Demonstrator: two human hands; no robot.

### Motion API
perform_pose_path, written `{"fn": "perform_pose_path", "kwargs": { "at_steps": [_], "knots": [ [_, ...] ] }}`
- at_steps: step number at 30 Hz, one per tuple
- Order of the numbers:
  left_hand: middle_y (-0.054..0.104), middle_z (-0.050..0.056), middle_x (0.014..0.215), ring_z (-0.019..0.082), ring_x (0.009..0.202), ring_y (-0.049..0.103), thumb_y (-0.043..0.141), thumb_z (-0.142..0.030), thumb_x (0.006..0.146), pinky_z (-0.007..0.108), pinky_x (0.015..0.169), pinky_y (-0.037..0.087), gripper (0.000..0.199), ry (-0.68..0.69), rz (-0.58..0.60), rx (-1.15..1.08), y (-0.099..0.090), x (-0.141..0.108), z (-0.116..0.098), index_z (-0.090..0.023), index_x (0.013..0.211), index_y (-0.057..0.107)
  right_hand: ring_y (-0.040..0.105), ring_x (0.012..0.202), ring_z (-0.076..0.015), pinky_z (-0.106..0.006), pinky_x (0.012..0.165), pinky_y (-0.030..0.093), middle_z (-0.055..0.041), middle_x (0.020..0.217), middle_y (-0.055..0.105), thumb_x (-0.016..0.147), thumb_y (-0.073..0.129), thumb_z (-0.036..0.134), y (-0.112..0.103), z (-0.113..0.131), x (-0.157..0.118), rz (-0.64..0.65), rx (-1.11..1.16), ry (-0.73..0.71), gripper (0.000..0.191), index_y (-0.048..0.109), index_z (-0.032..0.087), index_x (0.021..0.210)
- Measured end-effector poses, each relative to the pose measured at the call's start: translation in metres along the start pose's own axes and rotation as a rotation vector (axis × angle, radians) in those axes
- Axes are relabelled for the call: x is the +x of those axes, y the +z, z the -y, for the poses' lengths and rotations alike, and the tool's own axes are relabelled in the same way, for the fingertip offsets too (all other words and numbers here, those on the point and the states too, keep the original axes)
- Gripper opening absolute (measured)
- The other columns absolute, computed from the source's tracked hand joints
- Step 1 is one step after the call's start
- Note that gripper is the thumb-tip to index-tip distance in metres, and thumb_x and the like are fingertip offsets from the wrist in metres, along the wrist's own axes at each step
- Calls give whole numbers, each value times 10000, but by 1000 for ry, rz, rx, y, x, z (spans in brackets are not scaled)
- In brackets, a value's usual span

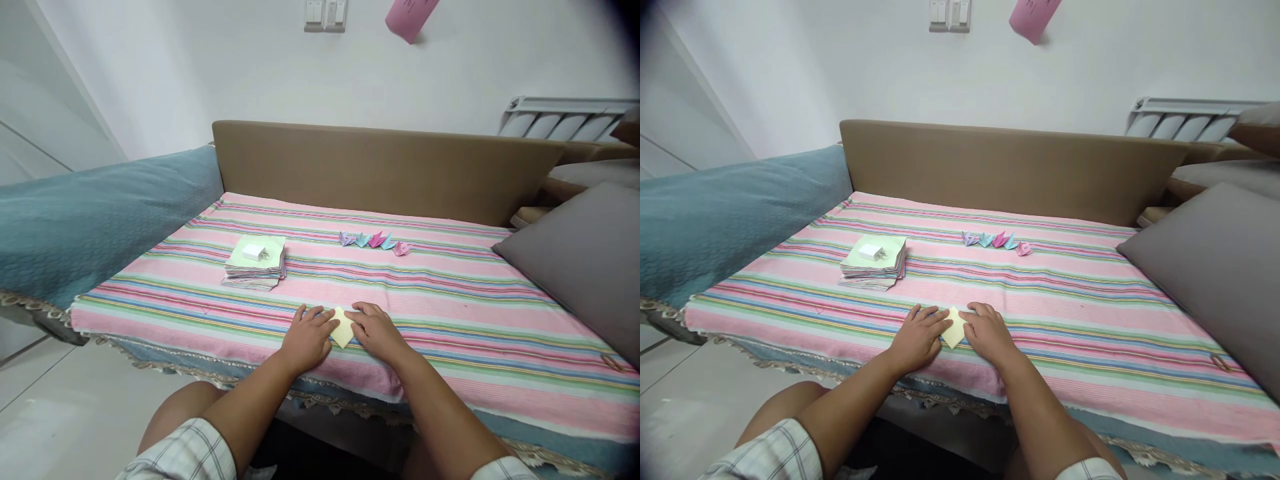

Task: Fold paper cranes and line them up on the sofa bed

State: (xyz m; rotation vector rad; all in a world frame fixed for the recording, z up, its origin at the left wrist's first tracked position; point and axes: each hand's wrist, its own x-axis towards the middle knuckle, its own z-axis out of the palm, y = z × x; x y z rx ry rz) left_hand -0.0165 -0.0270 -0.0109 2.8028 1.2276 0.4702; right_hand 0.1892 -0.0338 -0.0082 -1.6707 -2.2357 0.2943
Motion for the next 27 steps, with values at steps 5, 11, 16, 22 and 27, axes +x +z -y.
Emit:
{"fn": "perform_pose_path", "kwargs": {
  "at_steps": [5, 11, 16, 22, 27],
  "knots": [
    [490, -22, 1355, 252, 1225, 418, 493, -174, 767, 551, 1060, 225, 460, -7, 0, -3, -1, 0, -1, -313, 1203, 530, 481, 1117, -227, -391, 940, 390, -66, 1212, 567, 822, 473, 212, -6, -15, -6, -20, 18, -52, 318, 673, 247, 1068],
    [493, -7, 1353, 254, 1227, 417, 503, -170, 763, 538, 1065, 224, 462, -10, -2, -7, 0, 1, -1, -313, 1202, 538, 527, 991, -205, -351, 871, 421, -50, 1035, 629, 732, 435, 90, -9, -19, -8, -116, 89, -72, 283, 683, 215, 785],
    [504, -10, 1342, 248, 1223, 425, 511, -174, 767, 529, 1064, 234, 461, -10, -8, -1, 0, 1, -1, -321, 1203, 536, 526, 926, -193, -338, 841, 420, -44, 957, 626, 676, 381, 52, -6, -1, -6, -222, 255, -159, 312, 569, 202, 875],
    [502, -8, 1343, 248, 1221, 426, 513, -171, 770, 538, 1064, 235, 461, -9, -11, -2, -1, 0, -1, -320, 1205, 535, 501, 1002, -213, -368, 887, 397, -72, 1029, 583, 665, 367, 65, -6, 2, -5, -313, 258, -131, 339, 537, 195, 929],
    [499, -11, 1346, 250, 1225, 421, 504, -168, 769, 540, 1066, 234, 464, -14, -6, -5, -2, 1, -2, -322, 1206, 534, 556, 890, -188, -323, 809, 407, -48, 939, 635, 844, 368, 173, -10, 8, -6, -146, 240, -151, 253, 571, 206, 991]
  ]
}}
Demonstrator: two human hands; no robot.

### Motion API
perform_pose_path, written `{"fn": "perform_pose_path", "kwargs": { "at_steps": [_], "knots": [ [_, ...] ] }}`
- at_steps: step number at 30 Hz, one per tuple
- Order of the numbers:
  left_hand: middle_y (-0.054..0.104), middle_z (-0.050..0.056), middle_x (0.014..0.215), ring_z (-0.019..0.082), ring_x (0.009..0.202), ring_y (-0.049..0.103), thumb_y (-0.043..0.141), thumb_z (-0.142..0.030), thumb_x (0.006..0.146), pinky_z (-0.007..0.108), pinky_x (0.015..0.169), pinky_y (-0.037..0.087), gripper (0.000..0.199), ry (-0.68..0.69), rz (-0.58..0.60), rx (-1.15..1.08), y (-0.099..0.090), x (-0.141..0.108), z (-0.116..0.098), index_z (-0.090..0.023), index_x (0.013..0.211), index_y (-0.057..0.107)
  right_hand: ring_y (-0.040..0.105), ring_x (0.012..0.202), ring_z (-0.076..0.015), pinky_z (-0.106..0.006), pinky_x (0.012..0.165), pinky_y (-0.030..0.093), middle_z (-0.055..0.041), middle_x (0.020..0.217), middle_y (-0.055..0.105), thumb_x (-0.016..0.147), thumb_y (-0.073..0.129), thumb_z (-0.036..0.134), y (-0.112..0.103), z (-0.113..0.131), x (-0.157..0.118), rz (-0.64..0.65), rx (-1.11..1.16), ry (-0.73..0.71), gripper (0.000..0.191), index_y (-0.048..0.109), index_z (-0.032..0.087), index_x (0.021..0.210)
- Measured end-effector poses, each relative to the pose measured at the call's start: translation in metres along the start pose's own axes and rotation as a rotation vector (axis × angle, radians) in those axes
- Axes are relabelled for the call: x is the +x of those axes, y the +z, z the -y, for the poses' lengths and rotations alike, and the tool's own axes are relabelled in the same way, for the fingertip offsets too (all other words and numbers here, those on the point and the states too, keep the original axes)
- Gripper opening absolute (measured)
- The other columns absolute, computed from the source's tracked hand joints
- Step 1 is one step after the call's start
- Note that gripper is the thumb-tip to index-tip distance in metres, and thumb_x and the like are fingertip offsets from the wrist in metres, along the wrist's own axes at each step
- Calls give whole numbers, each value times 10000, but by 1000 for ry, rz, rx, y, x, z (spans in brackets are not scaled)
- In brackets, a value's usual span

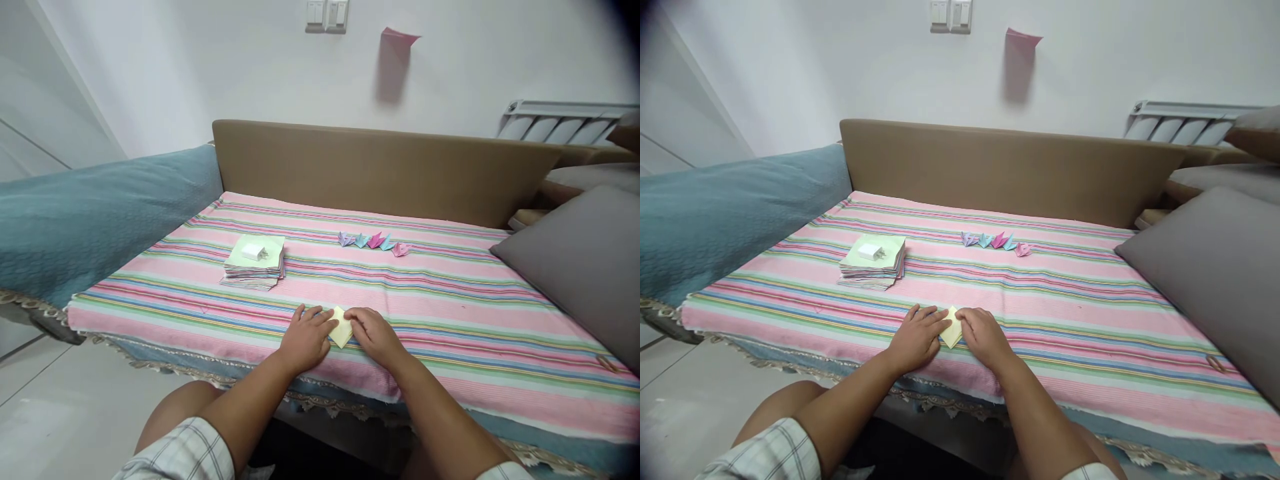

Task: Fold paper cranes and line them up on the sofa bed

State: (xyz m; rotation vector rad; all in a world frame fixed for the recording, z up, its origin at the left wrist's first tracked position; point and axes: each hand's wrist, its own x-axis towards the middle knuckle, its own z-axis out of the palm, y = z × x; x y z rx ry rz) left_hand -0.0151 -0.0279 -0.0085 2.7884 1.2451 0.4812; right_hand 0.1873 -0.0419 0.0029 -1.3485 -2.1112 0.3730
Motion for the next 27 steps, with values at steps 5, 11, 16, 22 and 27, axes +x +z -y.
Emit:
{"fn": "perform_pose_path", "kwargs": {
  "at_steps": [5, 11, 16, 22, 27],
  "knots": [
    [502, -15, 1344, 247, 1224, 424, 494, -161, 764, 536, 1069, 231, 469, 2, 1, -10, 0, 0, 1, -321, 1203, 534, 558, 867, -183, -300, 783, 404, -38, 924, 649, 820, 472, 207, 7, 1, 2, 87, -55, 72, 220, 589, 201, 1007],
    [572, 35, 1258, 224, 1211, 443, 468, -142, 748, 490, 1083, 240, 510, -60, -39, -56, 2, 1, 3, -241, 1247, 484, 540, 923, -187, -305, 831, 389, -46, 986, 637, 825, 473, 195, 13, -1, 4, 98, -101, 92, 242, 597, 199, 1033],
    [586, 57, 1221, 217, 1193, 454, 466, -148, 720, 454, 1086, 253, 540, -87, -64, -114, 0, 2, 4, -191, 1258, 456, 519, 974, -195, -309, 855, 383, -62, 1046, 610, 836, 459, 191, 15, 1, 5, 120, -144, 112, 315, 583, 202, 1126],
    [546, 63, 1283, 247, 1212, 430, 499, -173, 706, 445, 1066, 299, 589, -88, -63, -105, 1, 2, 8, -191, 1293, 452, 505, 994, -200, -313, 869, 375, -71, 1064, 589, 842, 450, 196, 17, 0, 6, 156, -210, 122, 385, 546, 202, 1215],
    [498, 47, 1344, 251, 1219, 424, 498, -173, 727, 469, 1066, 292, 484, -74, -58, -70, 3, 2, 8, -231, 1204, 552, 501, 992, -203, -315, 869, 372, -69, 1050, 584, 838, 434, 184, 18, 2, 6, 160, -242, 129, 403, 549, 226, 1222]
  ]
}}
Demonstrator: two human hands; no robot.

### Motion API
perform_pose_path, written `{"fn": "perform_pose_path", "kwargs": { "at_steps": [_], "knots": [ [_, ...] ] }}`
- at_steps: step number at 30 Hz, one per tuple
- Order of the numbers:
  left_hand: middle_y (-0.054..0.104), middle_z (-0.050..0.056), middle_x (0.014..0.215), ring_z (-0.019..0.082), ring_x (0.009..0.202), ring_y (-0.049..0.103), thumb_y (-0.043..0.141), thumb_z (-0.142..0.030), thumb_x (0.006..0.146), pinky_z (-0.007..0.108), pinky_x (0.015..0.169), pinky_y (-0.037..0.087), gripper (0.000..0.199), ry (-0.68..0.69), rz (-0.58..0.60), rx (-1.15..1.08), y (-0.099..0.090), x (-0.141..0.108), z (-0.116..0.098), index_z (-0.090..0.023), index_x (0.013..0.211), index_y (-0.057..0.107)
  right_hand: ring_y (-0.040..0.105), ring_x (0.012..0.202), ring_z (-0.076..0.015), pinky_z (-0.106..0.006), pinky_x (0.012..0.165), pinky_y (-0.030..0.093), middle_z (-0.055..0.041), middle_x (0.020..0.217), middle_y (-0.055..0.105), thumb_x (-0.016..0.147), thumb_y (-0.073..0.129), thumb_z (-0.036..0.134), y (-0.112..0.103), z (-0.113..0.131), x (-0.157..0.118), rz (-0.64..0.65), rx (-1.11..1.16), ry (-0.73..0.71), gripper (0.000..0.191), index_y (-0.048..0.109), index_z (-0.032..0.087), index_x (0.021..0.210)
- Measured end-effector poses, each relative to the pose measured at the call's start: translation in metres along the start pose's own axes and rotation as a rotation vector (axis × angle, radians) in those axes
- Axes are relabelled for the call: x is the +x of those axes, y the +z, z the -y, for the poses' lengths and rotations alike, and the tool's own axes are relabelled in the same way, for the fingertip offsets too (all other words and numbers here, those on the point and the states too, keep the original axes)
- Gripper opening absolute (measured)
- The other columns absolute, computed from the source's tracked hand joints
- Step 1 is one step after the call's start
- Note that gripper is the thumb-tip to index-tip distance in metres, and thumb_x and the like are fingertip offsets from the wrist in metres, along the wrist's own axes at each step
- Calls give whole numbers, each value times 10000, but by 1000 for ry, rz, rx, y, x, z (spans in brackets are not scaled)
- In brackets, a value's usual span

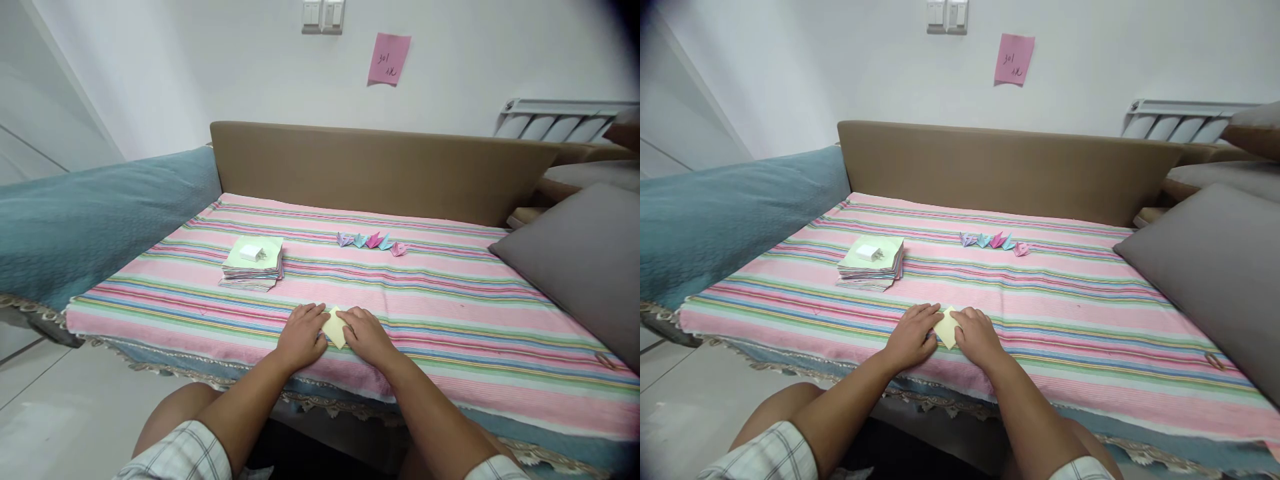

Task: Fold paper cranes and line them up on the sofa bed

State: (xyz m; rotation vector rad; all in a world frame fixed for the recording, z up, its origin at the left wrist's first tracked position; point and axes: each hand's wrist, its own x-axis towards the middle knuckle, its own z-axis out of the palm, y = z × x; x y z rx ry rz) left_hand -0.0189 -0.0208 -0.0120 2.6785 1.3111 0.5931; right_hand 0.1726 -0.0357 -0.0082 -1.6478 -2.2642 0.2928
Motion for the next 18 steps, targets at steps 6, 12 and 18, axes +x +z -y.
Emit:
{"fn": "perform_pose_path", "kwargs": {
  "at_steps": [6, 12, 18],
  "knots": [
    [502, 52, 1337, 253, 1217, 418, 509, -177, 730, 468, 1066, 292, 460, 24, -17, 31, 0, -1, -2, -231, 1184, 563, 503, 995, -213, -318, 865, 367, -75, 1045, 585, 824, 423, 157, -1, 5, 1, 0, -12, 28, 425, 557, 226, 1221],
    [458, 76, 1374, 270, 1246, 387, 502, -193, 746, 468, 1069, 286, 497, 24, -30, 83, 2, -2, -2, -201, 1243, 522, 501, 987, -226, -334, 836, 366, -76, 1037, 583, 860, 416, 223, -1, 10, 3, 12, -53, 50, 410, 529, 246, 1254],
    [466, 101, 1363, 294, 1249, 386, 530, -225, 740, 476, 1054, 301, 486, 15, -10, 106, 1, 0, -1, -187, 1225, 549, 494, 988, -231, -337, 825, 357, -78, 1050, 576, 870, 418, 243, -2, 12, 4, 37, -83, 66, 420, 509, 254, 1279]
  ]
}}
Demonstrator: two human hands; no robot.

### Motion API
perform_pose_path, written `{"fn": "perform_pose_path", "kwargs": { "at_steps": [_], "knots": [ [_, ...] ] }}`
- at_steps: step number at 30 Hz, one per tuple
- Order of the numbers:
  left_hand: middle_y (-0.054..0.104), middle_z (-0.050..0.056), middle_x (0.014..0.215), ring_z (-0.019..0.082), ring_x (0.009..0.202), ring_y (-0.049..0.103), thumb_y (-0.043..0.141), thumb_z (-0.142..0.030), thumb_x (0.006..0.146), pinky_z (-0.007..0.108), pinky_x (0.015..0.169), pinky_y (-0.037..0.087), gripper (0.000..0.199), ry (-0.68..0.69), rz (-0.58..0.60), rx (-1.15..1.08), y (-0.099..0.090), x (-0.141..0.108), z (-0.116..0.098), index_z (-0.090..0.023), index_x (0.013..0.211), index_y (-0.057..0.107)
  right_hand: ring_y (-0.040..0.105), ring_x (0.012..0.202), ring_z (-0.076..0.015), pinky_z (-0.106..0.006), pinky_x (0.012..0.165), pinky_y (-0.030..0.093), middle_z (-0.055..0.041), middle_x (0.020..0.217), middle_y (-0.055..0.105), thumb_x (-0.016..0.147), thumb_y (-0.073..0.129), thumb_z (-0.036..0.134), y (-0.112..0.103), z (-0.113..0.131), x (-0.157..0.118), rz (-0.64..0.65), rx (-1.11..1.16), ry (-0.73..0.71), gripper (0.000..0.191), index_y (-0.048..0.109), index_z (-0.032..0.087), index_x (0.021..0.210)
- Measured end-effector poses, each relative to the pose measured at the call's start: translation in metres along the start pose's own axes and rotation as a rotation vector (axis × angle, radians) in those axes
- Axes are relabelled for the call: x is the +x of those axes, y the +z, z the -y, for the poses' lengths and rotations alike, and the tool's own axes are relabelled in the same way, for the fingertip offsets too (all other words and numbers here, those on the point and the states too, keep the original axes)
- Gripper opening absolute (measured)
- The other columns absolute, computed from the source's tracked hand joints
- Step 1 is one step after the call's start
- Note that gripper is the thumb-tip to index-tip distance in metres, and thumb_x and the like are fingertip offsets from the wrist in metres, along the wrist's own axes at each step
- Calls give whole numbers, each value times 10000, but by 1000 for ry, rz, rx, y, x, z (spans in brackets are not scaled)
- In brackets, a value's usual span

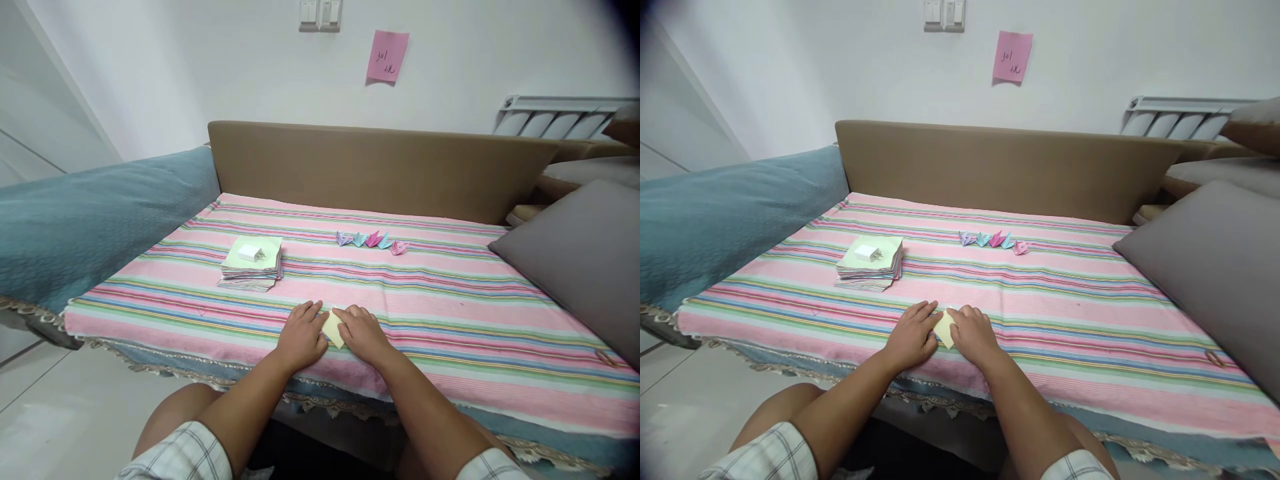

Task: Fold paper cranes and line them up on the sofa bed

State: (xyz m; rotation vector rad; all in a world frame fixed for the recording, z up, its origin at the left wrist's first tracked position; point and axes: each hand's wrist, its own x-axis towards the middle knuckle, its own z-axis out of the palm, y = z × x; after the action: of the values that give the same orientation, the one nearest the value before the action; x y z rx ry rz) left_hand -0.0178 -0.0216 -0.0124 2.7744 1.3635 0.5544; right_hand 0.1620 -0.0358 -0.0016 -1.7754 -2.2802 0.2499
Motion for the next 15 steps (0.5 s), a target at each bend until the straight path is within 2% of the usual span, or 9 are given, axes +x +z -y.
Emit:
{"fn": "perform_pose_path", "kwargs": {
  "at_steps": [6, 15],
  "knots": [
    [536, 71, 1297, 294, 1195, 444, 551, -285, 747, 497, 1010, 332, 383, 4, -5, -11, -8, -2, 4, -228, 1121, 610, 484, 988, -219, -324, 828, 345, -70, 1057, 567, 877, 416, 264, 1, -2, -1, 15, 9, 6, 423, 496, 260, 1292],
    [615, 69, 1185, 261, 1098, 525, 593, -289, 727, 430, 971, 384, 132, 46, -41, -63, -14, -4, 10, -203, 798, 664, 475, 996, -215, -321, 835, 332, -76, 1071, 563, 884, 404, 263, 1, -2, 0, 25, 14, 22, 423, 486, 259, 1299]
  ]
}}
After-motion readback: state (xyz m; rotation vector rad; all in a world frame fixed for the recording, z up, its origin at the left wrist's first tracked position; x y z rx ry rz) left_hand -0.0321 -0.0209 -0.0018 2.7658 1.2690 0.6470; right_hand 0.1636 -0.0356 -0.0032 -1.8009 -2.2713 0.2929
